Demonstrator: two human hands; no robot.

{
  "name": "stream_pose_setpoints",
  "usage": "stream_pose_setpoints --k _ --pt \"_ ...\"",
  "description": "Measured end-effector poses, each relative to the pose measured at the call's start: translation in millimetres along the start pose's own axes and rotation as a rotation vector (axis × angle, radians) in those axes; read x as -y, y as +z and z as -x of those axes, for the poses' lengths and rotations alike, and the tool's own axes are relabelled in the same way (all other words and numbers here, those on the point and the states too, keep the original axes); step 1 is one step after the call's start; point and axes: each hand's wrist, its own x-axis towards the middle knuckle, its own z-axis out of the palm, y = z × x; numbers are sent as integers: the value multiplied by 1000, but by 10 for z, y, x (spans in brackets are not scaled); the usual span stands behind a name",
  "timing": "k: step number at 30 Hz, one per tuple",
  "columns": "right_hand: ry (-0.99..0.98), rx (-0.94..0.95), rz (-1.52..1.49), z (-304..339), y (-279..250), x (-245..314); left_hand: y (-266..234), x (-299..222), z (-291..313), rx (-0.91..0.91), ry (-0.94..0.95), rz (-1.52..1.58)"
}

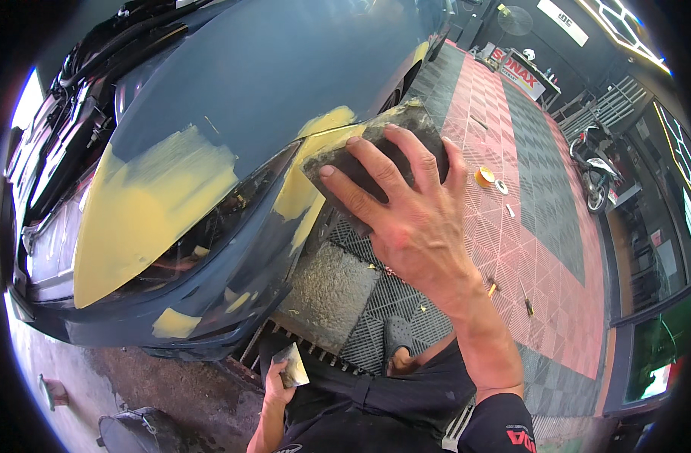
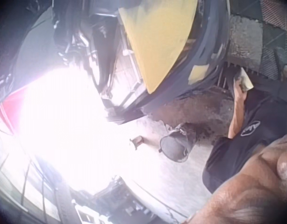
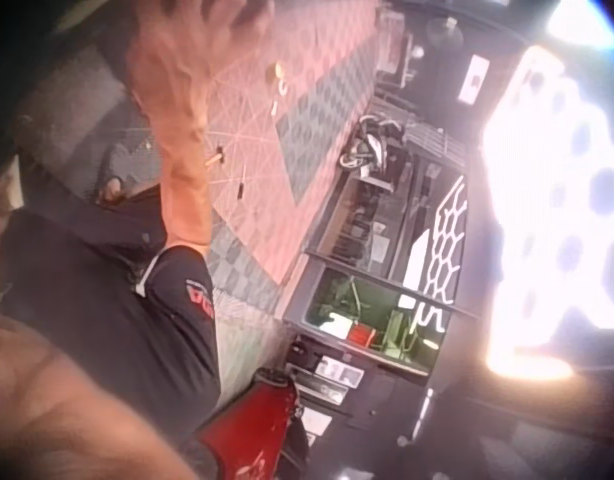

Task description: The person sands the front bumper and fender of a dark-colored car using a sanding block and sandpaper. They work on multiple taped-off sections, moving between the bumper and wheel arch, and briefly pause to handle the sandpaper before resuming sanding.

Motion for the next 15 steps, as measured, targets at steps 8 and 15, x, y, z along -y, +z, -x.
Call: stream_pose_setpoints --k 8,15 --pt "-22 -14 -47 -49 52 -44 44 23 3 -27 15 -40" --pt "-45 -19 -32 -77 89 -87 61 7 6 -26 13 -22"
